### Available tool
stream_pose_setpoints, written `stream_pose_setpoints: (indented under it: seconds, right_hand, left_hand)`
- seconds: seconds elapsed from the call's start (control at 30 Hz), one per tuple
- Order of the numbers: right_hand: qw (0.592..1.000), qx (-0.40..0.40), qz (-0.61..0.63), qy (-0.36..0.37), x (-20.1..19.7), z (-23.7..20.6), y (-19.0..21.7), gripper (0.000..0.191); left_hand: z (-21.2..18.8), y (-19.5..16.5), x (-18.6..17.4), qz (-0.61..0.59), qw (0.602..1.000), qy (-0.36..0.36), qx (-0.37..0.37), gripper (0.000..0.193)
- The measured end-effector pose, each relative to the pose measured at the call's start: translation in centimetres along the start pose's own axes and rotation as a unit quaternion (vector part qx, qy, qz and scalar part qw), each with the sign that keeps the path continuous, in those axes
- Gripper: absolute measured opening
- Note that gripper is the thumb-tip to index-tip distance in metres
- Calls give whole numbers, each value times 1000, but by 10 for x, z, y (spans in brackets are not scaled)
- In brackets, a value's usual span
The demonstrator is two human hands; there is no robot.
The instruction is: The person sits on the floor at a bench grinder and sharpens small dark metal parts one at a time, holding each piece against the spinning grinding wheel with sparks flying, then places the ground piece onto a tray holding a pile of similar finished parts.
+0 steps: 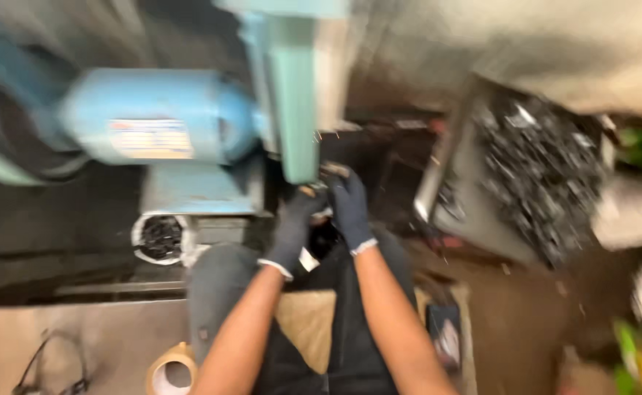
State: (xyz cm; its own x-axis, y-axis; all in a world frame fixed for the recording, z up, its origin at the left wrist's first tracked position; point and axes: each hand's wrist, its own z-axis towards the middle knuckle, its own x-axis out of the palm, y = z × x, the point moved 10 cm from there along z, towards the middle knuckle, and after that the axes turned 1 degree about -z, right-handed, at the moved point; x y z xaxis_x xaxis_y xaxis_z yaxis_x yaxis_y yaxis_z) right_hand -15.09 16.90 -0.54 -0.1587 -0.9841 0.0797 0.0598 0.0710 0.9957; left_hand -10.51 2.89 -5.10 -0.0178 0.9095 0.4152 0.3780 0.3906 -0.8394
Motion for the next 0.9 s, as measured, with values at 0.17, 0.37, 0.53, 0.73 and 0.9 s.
stream_pose_setpoints:
  seconds: [0.17, 0.37, 0.53, 0.73, 0.9]
  right_hand:
    - [975, -100, -187, -70, -101, -28, 37, 24]
    - [838, -99, -460, -275, -245, -12, 68, 32]
    - [728, -24, -669, -148, -247, 61, 31, 40]
    - [880, -218, -401, -129, -154, 14, 110, 26]
    - [786, -386, -468, 121, -4, -94, 100, 20]
  left_hand:
    - [-36, -39, 6, 493, 869, -39, -9, 48]
    - [-53, -34, 46, 626, 774, 64, -61, 47]
    - [-40, 2, 70, 593, 783, 186, 19, 40]
    - [-26, -5, 63, 519, 829, 160, 134, 49]
    - [-47, -2, 46, 168, 966, 195, 23, 44]
